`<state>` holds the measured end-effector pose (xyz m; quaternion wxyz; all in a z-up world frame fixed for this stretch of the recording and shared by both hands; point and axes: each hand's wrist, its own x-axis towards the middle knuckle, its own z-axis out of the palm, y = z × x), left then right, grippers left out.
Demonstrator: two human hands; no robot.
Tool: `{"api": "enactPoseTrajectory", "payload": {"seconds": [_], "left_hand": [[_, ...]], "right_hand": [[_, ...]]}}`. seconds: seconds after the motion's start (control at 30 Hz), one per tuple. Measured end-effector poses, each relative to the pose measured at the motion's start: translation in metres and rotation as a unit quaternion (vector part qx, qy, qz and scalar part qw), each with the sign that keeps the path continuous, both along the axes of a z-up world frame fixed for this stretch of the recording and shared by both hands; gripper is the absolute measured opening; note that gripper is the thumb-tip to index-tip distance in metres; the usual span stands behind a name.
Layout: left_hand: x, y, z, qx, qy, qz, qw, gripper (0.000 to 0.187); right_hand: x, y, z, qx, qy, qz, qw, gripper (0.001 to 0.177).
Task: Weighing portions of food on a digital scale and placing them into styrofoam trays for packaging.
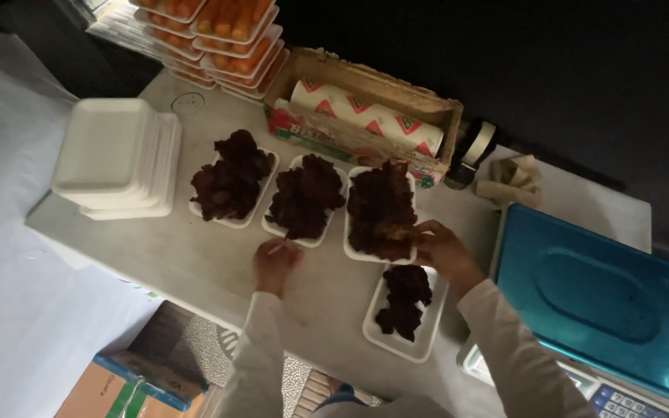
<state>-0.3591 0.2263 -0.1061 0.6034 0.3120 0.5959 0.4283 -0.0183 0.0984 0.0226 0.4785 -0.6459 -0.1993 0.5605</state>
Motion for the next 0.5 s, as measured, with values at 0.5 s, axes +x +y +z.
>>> {"api": "enactPoseTrajectory", "payload": {"seconds": [0.5], "left_hand": [[-0.025,0.035,0.045,0.153,0.719,-0.435,0.520,0.057]], "right_hand": [[0.006,0.016,0.021,-0.075,0.009,0.009,0.997,0.031]]}}
